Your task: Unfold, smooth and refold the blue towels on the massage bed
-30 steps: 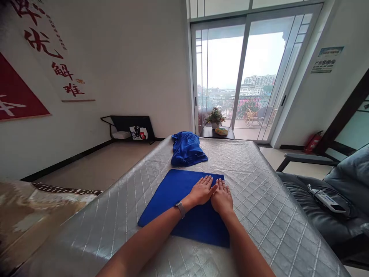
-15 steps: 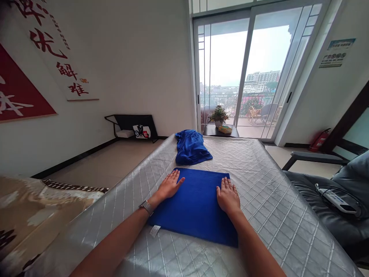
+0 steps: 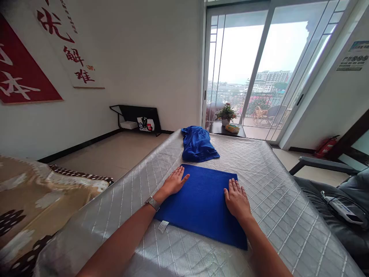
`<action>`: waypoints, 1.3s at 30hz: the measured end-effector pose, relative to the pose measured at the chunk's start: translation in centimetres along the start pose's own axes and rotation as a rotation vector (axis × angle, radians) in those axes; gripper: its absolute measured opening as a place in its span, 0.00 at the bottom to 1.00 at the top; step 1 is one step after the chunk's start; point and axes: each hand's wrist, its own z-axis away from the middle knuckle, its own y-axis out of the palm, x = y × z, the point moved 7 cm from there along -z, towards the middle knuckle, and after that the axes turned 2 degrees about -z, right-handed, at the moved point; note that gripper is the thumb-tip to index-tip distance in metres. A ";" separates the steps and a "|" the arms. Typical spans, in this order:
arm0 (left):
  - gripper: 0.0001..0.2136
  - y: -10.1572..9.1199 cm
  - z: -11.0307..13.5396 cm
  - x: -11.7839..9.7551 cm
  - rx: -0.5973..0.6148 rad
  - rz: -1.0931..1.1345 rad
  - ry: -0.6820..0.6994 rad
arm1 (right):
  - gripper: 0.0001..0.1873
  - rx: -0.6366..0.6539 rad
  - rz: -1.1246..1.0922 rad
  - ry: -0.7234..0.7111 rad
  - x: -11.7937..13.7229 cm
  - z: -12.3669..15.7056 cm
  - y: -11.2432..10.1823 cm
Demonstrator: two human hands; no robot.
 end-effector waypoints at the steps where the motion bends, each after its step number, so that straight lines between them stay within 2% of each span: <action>1: 0.39 0.0 0.0 0.2 0.001 0.002 -0.003 | 0.37 0.000 0.011 -0.004 0.0 0.2 0.1; 9: 0.40 -0.5 0.5 0.7 0.006 -0.041 -0.032 | 0.39 0.118 0.050 0.058 0.6 1.2 0.5; 11: 0.39 -1.4 0.7 0.4 -0.020 -0.069 -0.021 | 0.39 0.123 0.045 0.065 0.8 1.3 0.2; 14: 0.37 -3.6 1.1 -1.2 -0.102 -0.112 0.092 | 0.39 0.130 0.033 0.063 1.0 1.4 -0.1; 17: 0.36 -4.9 1.9 -4.7 -0.108 -0.082 0.253 | 0.38 0.129 0.015 0.058 1.1 1.4 -0.2; 19: 0.36 -4.8 2.7 -8.2 -0.075 -0.032 0.380 | 0.38 0.124 0.005 0.059 1.1 1.4 -0.2; 22: 0.34 -3.3 4.0 -14.4 -0.004 0.025 0.585 | 0.38 0.111 -0.006 0.057 1.1 1.4 -0.2; 24: 0.34 -1.7 4.4 -18.1 0.056 0.055 0.674 | 0.36 0.109 0.001 0.042 1.1 1.6 -0.2; 26: 0.34 -0.4 4.3 -20.8 0.084 0.085 0.708 | 0.34 0.111 0.014 0.019 1.1 1.8 -0.1; 28: 0.33 0.4 3.9 -22.3 0.066 0.114 0.690 | 0.34 0.111 0.018 0.005 1.1 2.0 -0.2; 30: 0.33 1.0 3.7 -22.6 0.044 0.129 0.658 | 0.34 0.111 0.011 0.011 1.0 2.1 -0.2; 33: 0.34 1.4 3.7 -21.2 0.046 0.112 0.622 | 0.34 0.122 0.012 0.017 1.2 2.0 -0.3; 36: 0.34 1.5 3.6 -18.1 0.062 0.057 0.553 | 0.35 0.124 0.002 0.038 1.4 1.8 -0.6; 39: 0.34 1.1 3.1 -13.6 0.080 -0.013 0.439 | 0.38 0.125 -0.031 0.065 1.4 1.8 -0.8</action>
